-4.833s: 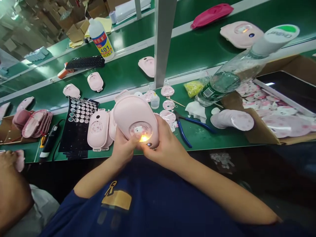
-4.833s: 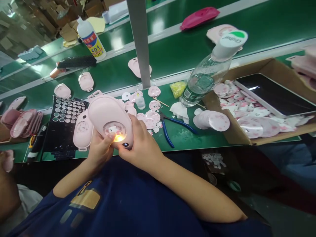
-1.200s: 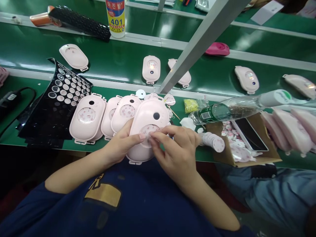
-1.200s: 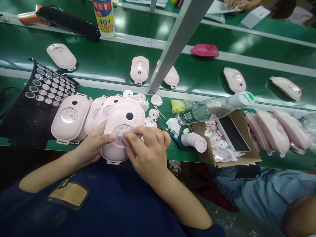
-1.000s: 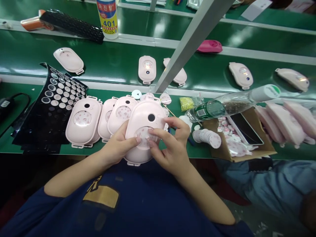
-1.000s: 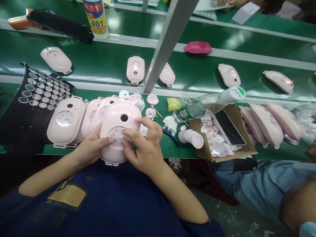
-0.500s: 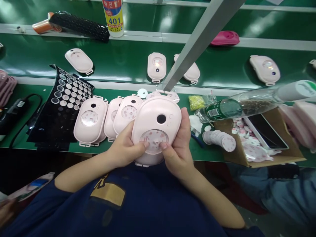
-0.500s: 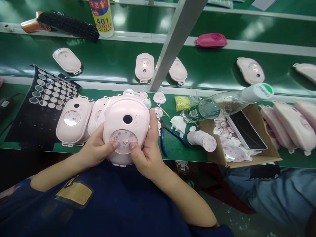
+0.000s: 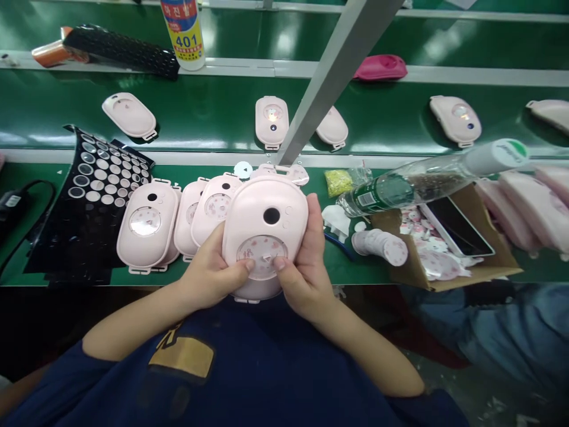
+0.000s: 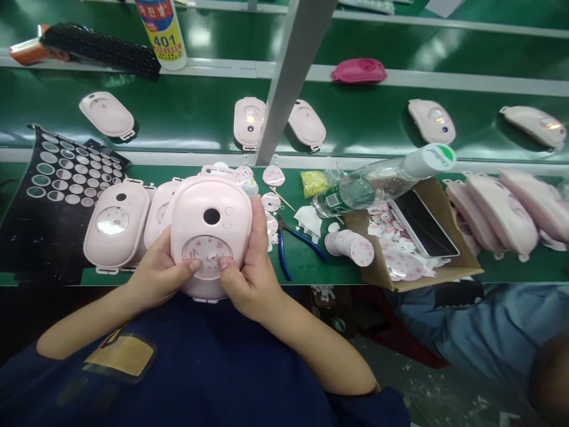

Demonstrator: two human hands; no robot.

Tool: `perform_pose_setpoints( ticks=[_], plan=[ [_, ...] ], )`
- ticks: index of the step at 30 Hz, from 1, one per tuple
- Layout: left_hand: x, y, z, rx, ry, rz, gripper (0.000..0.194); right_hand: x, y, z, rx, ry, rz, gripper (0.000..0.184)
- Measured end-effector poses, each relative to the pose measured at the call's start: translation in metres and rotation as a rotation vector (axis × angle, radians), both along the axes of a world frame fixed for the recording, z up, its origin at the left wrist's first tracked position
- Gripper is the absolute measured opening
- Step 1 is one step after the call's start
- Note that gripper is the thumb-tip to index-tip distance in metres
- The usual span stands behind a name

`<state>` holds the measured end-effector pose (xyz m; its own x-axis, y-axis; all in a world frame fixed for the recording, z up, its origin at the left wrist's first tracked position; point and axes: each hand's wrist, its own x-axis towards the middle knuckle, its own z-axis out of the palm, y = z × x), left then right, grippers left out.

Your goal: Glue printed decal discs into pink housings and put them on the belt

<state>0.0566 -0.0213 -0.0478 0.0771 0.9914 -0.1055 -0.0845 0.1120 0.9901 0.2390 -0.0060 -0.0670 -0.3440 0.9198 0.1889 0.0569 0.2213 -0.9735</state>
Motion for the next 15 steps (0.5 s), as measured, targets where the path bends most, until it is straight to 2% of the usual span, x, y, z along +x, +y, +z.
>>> perform_pose_setpoints(
  ticks=[8,11,13,15],
  plan=[
    [0.0,0.001,0.0,-0.021,0.035,0.012,0.053,-0.001,0.004,-0.001,-0.03,0.059,0.01,0.091],
    [0.003,0.001,-0.005,-0.02,0.012,0.029,0.051,-0.003,0.004,-0.005,-0.062,0.104,0.009,0.092],
    [0.004,0.0,-0.011,0.008,-0.049,0.1,0.052,-0.004,0.005,-0.011,-0.109,0.171,0.036,0.096],
    [0.001,-0.003,-0.019,0.058,-0.088,0.226,0.052,-0.006,0.004,-0.018,-0.186,0.218,0.11,0.101]
  ],
)
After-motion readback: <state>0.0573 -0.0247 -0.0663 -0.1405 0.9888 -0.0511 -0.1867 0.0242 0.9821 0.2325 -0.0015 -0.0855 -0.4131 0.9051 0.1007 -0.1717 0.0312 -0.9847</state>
